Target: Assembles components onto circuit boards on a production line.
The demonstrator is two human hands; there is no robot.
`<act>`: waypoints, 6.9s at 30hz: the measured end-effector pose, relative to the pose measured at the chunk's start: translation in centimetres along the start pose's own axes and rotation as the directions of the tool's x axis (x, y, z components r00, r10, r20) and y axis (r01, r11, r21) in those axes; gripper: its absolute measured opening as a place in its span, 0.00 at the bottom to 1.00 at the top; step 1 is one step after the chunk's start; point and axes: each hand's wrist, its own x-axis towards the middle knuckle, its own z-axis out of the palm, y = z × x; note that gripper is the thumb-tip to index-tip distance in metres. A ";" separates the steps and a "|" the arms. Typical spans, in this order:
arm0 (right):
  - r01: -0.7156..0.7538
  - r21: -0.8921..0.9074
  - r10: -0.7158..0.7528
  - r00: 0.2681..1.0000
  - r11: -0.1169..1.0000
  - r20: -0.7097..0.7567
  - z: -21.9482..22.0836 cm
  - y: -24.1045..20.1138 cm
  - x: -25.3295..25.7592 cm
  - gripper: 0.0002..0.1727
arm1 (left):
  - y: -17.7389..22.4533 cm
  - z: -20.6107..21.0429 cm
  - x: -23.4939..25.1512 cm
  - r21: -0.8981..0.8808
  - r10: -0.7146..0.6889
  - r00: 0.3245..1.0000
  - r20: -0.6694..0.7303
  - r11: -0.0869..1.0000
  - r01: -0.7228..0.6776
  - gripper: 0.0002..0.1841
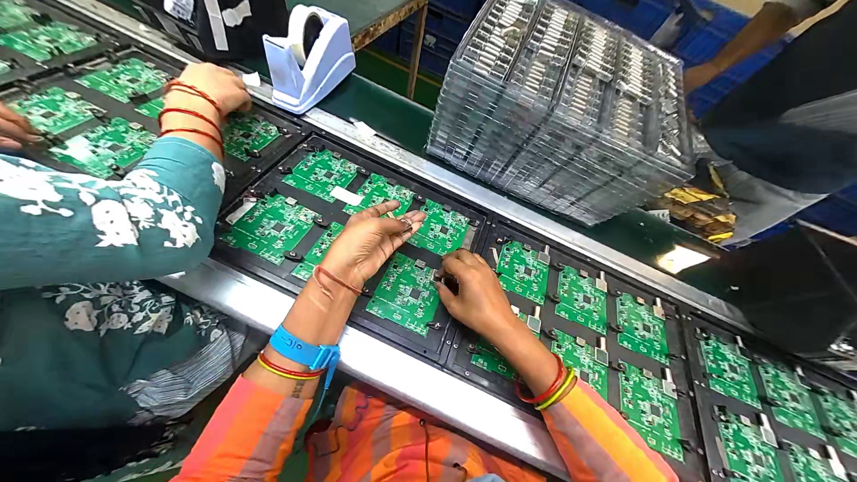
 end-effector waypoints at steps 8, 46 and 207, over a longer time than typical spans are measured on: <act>-0.007 -0.076 0.014 0.996 0.997 0.085 -1.2 0.1 -0.6 0.07 | -0.5 0.6 -1.0 0.311 0.045 0.997 0.064 0.948 -0.063 0.12; -0.024 0.204 0.082 0.955 0.979 -0.285 -5.4 1.7 0.1 0.16 | -4.3 2.6 -1.3 0.409 0.036 0.971 0.236 0.903 -0.133 0.16; 0.126 -0.030 -0.126 0.992 0.992 -0.003 -3.2 -2.5 -0.4 0.21 | -3.1 -0.1 -3.4 0.612 0.132 0.966 0.224 0.752 -0.245 0.14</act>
